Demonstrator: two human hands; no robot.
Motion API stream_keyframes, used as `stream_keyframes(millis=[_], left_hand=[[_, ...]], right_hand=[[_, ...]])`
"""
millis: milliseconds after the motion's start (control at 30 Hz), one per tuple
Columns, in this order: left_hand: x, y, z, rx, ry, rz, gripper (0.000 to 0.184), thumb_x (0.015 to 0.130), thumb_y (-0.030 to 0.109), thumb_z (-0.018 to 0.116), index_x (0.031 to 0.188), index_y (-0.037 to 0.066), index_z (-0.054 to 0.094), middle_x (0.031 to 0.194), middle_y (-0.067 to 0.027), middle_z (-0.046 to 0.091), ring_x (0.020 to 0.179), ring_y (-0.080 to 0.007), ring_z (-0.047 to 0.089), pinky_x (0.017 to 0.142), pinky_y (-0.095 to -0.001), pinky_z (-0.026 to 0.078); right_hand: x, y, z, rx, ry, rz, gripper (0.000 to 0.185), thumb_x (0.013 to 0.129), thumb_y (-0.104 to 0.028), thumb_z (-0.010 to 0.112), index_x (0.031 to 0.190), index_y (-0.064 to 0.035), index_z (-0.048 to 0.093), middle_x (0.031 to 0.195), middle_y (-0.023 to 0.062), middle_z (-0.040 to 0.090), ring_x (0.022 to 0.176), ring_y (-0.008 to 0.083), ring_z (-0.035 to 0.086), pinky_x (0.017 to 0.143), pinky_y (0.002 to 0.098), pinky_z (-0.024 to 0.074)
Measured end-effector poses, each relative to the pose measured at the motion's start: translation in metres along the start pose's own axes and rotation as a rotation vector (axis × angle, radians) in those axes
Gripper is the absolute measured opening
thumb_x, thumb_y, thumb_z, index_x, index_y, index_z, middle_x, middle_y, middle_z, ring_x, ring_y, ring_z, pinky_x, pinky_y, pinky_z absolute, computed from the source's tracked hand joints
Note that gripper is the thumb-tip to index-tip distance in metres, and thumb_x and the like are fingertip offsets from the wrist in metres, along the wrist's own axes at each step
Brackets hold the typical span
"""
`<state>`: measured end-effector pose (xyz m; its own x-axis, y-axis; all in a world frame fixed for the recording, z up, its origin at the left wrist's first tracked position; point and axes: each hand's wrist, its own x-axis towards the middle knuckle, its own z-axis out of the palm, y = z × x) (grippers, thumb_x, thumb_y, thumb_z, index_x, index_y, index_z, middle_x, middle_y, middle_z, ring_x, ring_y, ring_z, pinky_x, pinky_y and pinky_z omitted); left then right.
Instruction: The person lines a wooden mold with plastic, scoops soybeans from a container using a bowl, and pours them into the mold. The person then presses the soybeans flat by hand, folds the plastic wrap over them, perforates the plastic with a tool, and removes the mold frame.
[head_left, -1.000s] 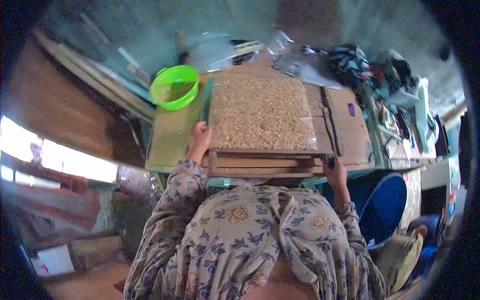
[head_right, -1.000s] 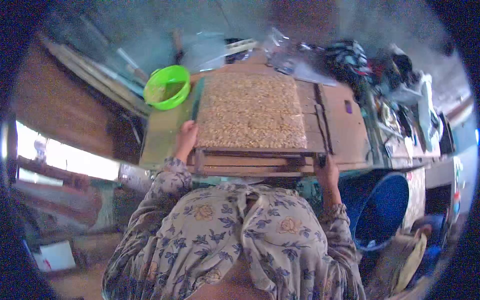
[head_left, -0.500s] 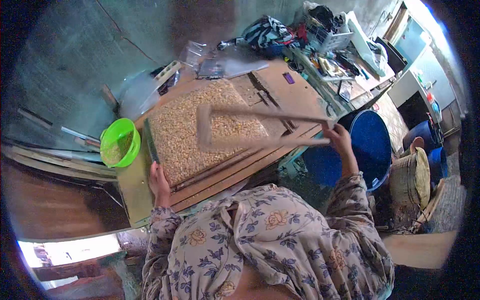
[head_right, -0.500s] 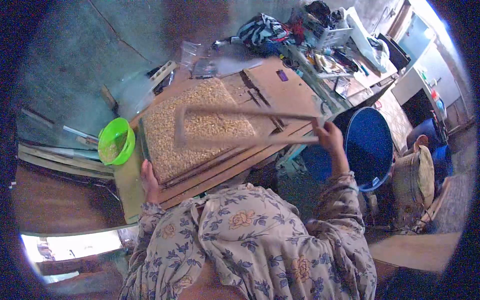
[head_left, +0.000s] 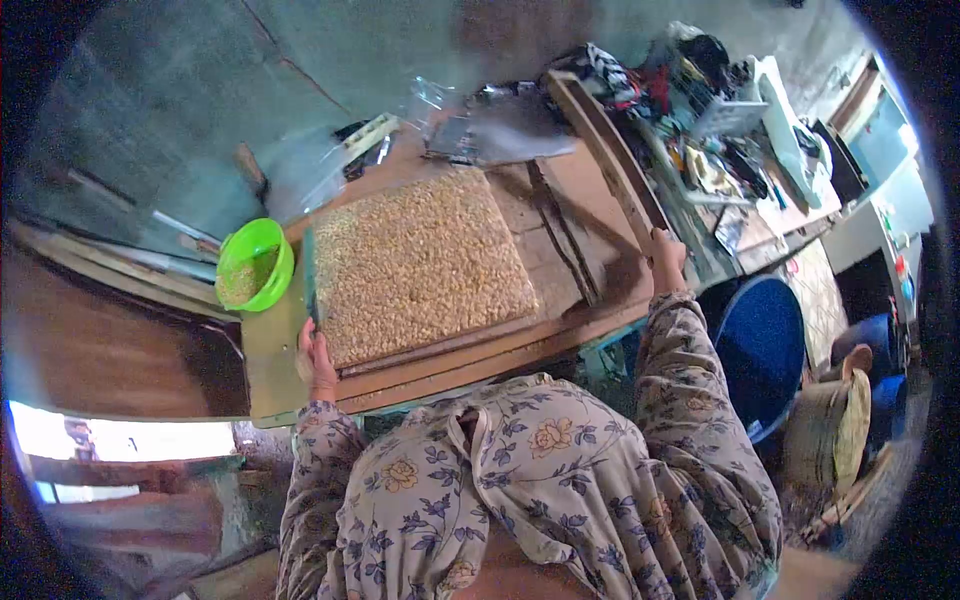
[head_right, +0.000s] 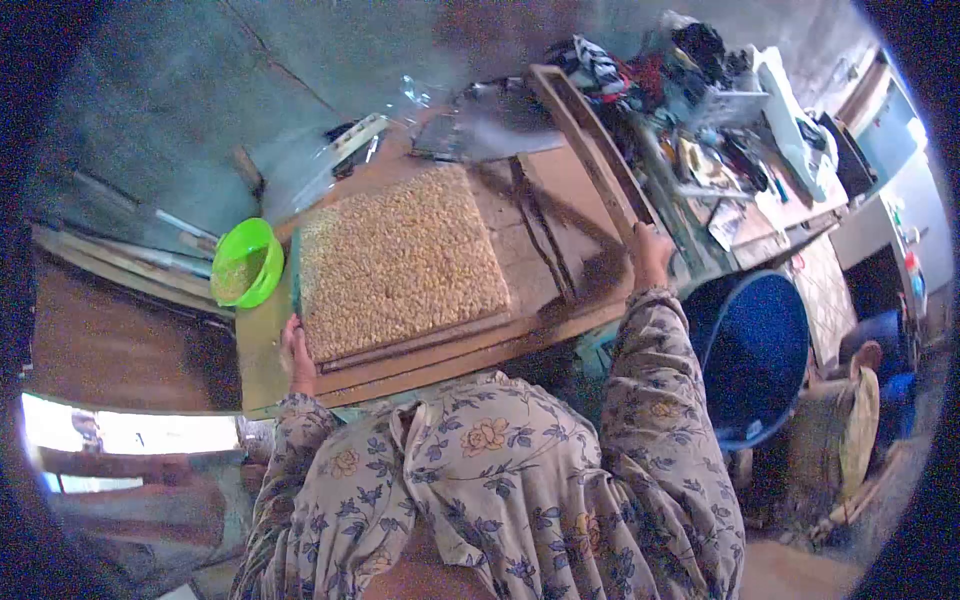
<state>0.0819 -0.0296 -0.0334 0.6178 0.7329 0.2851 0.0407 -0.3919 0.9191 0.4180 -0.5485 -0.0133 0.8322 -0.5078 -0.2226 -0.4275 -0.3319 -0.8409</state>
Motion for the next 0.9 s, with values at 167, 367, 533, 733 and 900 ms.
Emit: stream_keyframes(millis=[167, 367, 533, 733, 900], left_hand=[[-0.003, 0.012, -0.009, -0.001, -0.057, -0.18, 0.043, 0.081, 0.026, 0.048, 0.116, 0.002, 0.045, 0.097, -0.0042, 0.051, 0.062, -0.0057, 0.043, 0.053, -0.0201, 0.036], [-0.002, 0.001, -0.008, 0.094, 0.006, -0.076, 0.041, 0.081, 0.024, 0.047, 0.115, 0.001, 0.046, 0.11, -0.0149, 0.05, 0.104, -0.023, 0.045, 0.09, -0.0326, 0.032], [-0.004, 0.009, -0.003, 0.217, 0.089, -0.028, 0.043, 0.08, 0.034, 0.048, 0.108, 0.0, 0.052, 0.101, -0.014, 0.056, 0.095, -0.0222, 0.051, 0.084, -0.0316, 0.037], [-0.003, 0.0, -0.008, 0.147, 0.09, -0.086, 0.044, 0.08, 0.035, 0.05, 0.108, 0.001, 0.052, 0.102, -0.0124, 0.056, 0.097, -0.0208, 0.05, 0.085, -0.0308, 0.037], [0.001, -0.007, -0.013, 0.004, 0.047, -0.232, 0.044, 0.083, 0.034, 0.045, 0.111, 0.001, 0.05, 0.108, -0.0107, 0.052, 0.1, -0.0192, 0.048, 0.088, -0.0303, 0.035]], right_hand=[[0.073, 0.032, 0.06, -0.167, 0.003, -0.213, 0.047, 0.062, -0.039, 0.063, 0.079, 0.0047, 0.061, 0.074, 0.0134, 0.061, 0.065, 0.0242, 0.06, 0.056, 0.0341, 0.0454], [0.043, -0.024, 0.053, -0.439, -0.035, -0.17, 0.041, 0.066, -0.032, 0.063, 0.086, 0.003, 0.062, 0.079, 0.0162, 0.063, 0.073, 0.0255, 0.06, 0.065, 0.0365, 0.0455], [0.155, 0.02, 0.119, -0.142, -0.227, -0.181, 0.05, 0.07, -0.035, 0.063, 0.11, -0.0063, 0.05, 0.092, 0.0145, 0.059, 0.072, 0.0267, 0.058, 0.059, 0.0358, 0.0439], [0.035, -0.002, 0.12, -0.088, -0.236, -0.698, 0.05, 0.071, -0.025, 0.065, 0.11, -0.0013, 0.044, 0.098, 0.0173, 0.052, 0.088, 0.0292, 0.052, 0.074, 0.0348, 0.0421], [-0.088, -0.003, 0.063, -0.322, -0.478, -0.904, 0.051, 0.069, -0.019, 0.064, 0.111, -0.0012, 0.042, 0.111, 0.0208, 0.043, 0.097, 0.0366, 0.047, 0.082, 0.0395, 0.0404]])
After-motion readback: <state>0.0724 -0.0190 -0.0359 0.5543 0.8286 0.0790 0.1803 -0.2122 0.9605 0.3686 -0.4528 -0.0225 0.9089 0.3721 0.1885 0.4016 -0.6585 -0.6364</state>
